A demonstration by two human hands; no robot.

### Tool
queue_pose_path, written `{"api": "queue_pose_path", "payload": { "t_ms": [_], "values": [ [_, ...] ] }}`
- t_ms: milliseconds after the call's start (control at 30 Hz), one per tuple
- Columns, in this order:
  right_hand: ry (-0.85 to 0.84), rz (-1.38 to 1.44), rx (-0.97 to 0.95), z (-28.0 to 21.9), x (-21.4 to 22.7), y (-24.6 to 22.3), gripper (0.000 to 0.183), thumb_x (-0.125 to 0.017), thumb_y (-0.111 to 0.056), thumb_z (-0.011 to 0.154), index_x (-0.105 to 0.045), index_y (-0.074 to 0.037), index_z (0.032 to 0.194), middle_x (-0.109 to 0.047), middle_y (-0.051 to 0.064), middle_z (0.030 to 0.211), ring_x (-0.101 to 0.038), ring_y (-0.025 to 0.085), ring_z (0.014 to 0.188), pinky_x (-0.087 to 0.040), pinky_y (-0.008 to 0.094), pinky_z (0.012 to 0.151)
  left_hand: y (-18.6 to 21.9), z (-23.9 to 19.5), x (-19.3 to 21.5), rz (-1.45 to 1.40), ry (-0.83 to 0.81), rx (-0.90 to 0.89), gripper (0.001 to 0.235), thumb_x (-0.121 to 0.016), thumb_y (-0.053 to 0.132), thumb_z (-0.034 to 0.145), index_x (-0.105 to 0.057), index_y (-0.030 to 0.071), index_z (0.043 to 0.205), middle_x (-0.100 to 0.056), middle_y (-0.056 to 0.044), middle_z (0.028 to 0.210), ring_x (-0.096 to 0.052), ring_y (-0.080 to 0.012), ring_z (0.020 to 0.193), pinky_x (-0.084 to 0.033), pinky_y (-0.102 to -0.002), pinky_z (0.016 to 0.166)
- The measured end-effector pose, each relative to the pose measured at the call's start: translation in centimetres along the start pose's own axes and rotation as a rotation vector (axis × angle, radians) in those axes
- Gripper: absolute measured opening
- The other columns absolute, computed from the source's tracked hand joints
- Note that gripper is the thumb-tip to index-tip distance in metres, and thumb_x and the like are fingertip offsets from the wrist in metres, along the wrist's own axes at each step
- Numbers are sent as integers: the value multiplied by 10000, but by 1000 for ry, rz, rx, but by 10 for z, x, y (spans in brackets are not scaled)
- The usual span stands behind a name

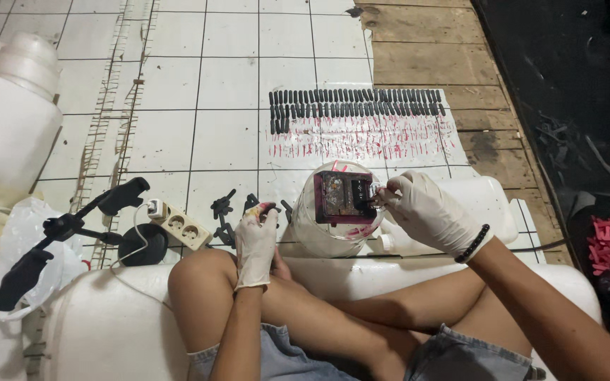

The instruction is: The person is painting small black nail tips with a red substance using a brush. They repeatedly dip the brush into a container, apply the substance to each nail tip, and place the finished tips in a row on a white sheet.

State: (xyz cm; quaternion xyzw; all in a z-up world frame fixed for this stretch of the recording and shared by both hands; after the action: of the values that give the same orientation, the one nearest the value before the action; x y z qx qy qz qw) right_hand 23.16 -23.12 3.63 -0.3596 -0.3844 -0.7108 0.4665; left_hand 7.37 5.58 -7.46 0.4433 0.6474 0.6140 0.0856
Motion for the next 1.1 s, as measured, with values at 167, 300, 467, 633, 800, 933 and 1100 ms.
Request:
{"api": "queue_pose_path", "payload": {
  "t_ms": [167, 300, 467, 633, 800, 933, 1100],
  "values": [
    [-71, -58, 43, 15, 20, -1, 85, -672, -176, 879, -629, -145, 946, -525, 61, 897, -583, 310, 774, -507, 431, 654, 4, -2, 3, -9, 0, -5, 310, -653, 375, 905, -785, 251, 1156, -775, -87, 1104, -708, -325, 1074, -552, -441, 920],
    [-112, -115, 81, 15, 19, 1, 66, -645, -195, 891, -608, -150, 922, -502, 59, 869, -574, 299, 742, -509, 409, 649, -4, 5, 0, -11, 3, -34, 299, -659, 377, 893, -786, 251, 1132, -775, -82, 1082, -712, -324, 1063, -557, -439, 904],
    [-165, -121, 98, 23, 21, -3, 98, -596, -230, 906, -541, -161, 862, -486, 52, 856, -568, 287, 751, -509, 393, 652, 0, 3, 1, -31, -13, -58, 306, -654, 361, 903, -781, 233, 1150, -768, -85, 1132, -703, -320, 1101, -548, -427, 942],
    [-178, -72, 0, 30, 28, -6, 112, -581, -263, 935, -526, -171, 903, -484, 35, 846, -594, 273, 775, -513, 351, 658, 0, 4, 0, -38, -26, -79, 310, -649, 349, 913, -775, 210, 1160, -762, -93, 1152, -699, -315, 1120, -544, -421, 960],
    [-205, 46, 0, 41, 28, -8, 142, -532, -260, 995, -514, -154, 901, -481, 64, 816, -594, 323, 760, -523, 383, 640, 5, -1, 3, -56, -12, -54, 300, -654, 345, 910, -781, 224, 1153, -768, -73, 1147, -701, -298, 1124, -541, -407, 955],
    [-247, 10, 25, 45, 34, -4, 146, -568, -255, 983, -527, -153, 885, -501, 71, 816, -598, 317, 748, -530, 379, 642, -3, 7, -1, -29, -2, -64, 294, -659, 361, 906, -783, 252, 1149, -769, -50, 1148, -701, -277, 1119, -544, -400, 953],
    [-474, 252, -593, 12, 35, 32, 238, -598, -465, 995, -756, -318, 1095, -729, -32, 1087, -720, 224, 1035, -576, 356, 817, 4, 0, 5, -61, -1, -13, 302, -647, 373, 906, -783, 241, 1142, -774, -53, 1143, -705, -276, 1120, -542, -397, 952]
  ]
}}
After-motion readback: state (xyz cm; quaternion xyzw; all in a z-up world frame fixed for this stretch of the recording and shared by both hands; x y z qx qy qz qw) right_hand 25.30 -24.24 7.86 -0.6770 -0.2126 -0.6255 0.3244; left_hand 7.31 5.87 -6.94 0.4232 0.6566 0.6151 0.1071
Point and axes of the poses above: each hand's wrist, its own z-axis towards the middle knuckle, its own x-axis out of the back of the hand, y = z × x, the point moved 4 cm from there along z, towards the middle knuckle
